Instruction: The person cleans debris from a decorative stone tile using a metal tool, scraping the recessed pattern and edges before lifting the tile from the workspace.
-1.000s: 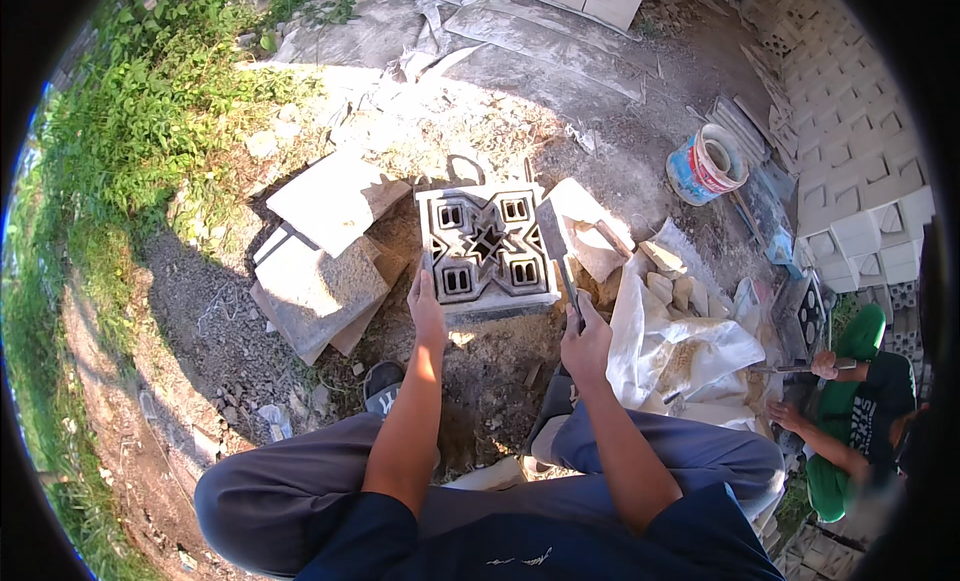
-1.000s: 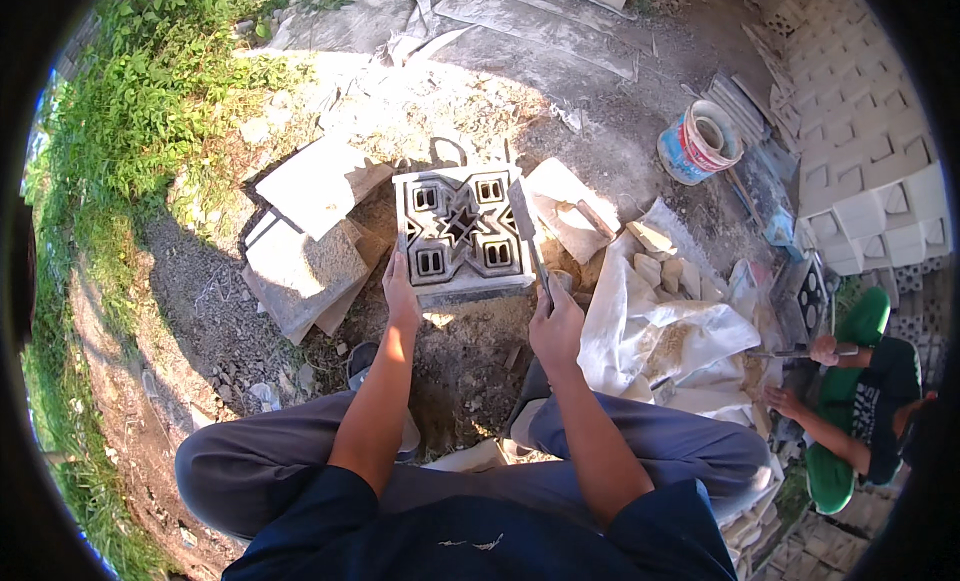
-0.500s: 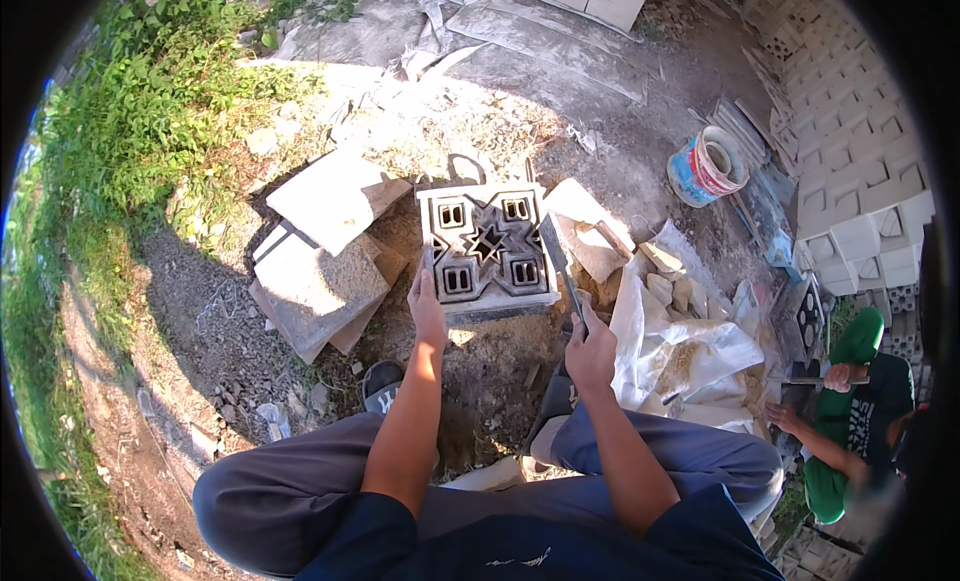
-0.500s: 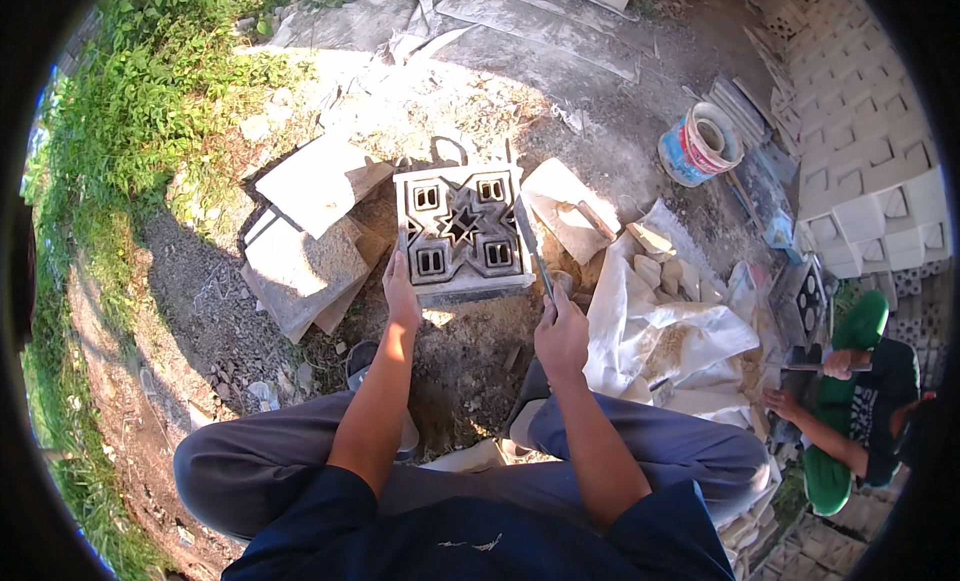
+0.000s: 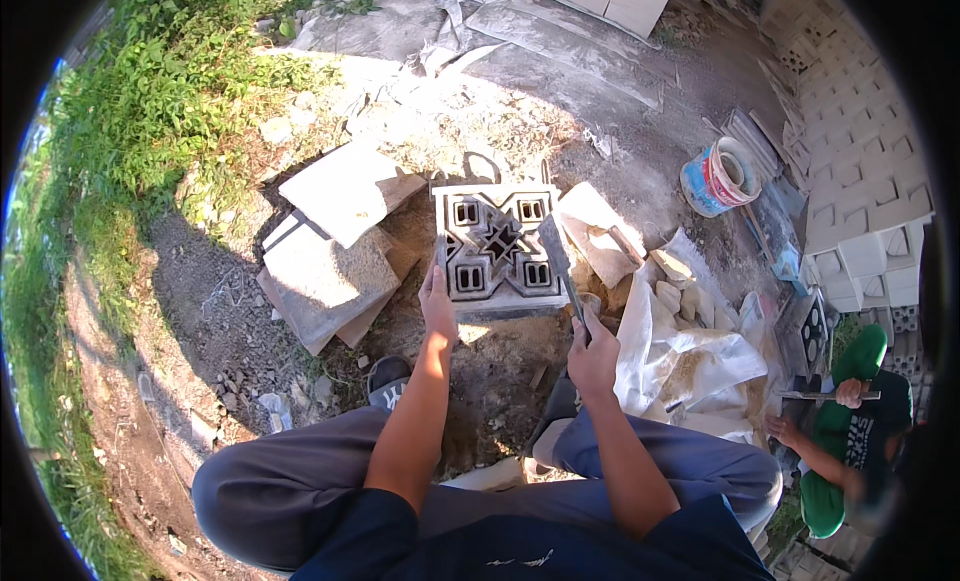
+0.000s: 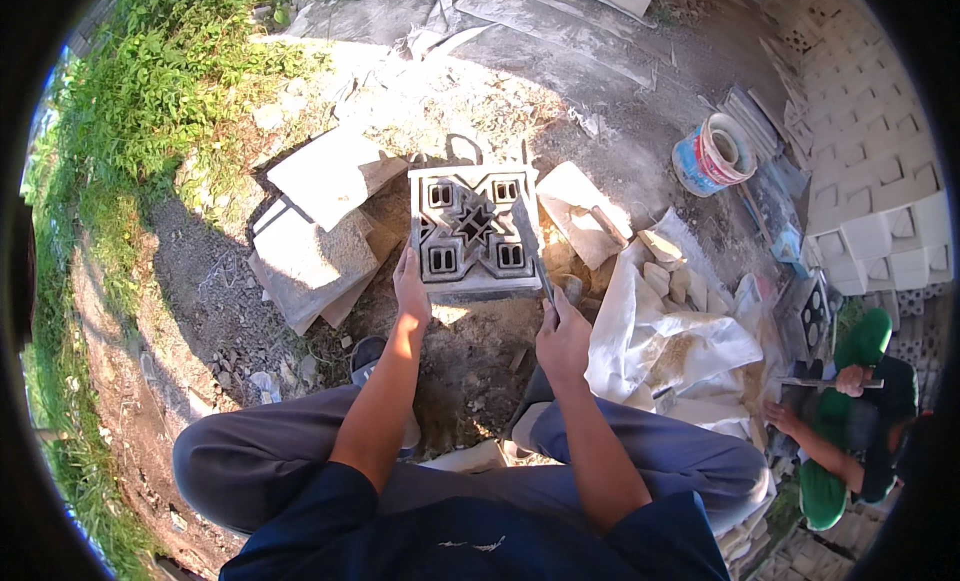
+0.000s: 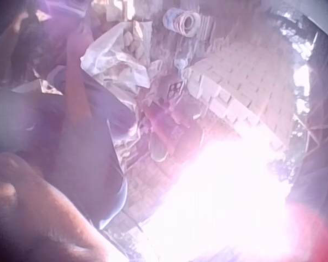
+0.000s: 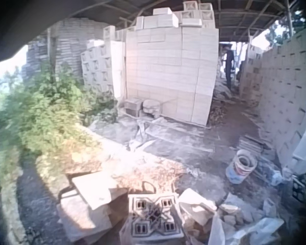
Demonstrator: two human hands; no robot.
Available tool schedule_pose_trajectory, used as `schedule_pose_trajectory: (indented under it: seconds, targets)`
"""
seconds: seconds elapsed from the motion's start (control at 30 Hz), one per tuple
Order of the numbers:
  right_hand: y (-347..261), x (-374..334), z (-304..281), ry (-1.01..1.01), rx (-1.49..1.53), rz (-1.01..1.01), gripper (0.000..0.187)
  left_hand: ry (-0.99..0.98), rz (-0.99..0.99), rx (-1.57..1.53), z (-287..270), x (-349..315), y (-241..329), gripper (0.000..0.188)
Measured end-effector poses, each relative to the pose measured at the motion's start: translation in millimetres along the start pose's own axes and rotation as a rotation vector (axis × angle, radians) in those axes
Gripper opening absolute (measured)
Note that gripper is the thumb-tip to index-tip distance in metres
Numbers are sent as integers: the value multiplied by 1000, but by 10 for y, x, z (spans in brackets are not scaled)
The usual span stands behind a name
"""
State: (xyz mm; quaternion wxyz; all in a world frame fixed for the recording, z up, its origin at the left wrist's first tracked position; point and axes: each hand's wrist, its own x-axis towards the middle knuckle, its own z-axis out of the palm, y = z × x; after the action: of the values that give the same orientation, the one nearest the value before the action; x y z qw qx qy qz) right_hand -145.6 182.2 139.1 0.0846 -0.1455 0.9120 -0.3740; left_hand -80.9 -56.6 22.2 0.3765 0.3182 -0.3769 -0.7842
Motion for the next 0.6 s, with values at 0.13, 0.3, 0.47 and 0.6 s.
schedule_pose_trajectory:
  seconds: [0.13, 0.3, 0.47, 0.6]
  targets:
    - [-154, -64, 107, 21, -2, -201, 32, 6, -39, 10, -8, -4, -2, 40]
    - [-444, -99, 326, -27, 165, -303, 33, -7, -119, -57, 15, -35, 49, 40]
    - [-670, -139, 408, -185, -22, -224, 32, 18, -126, -24, 17, -64, 88, 41]
    - [-729, -209, 401, -165, 41, -228, 33, 37, -161, -20, -9, -18, 48, 42]
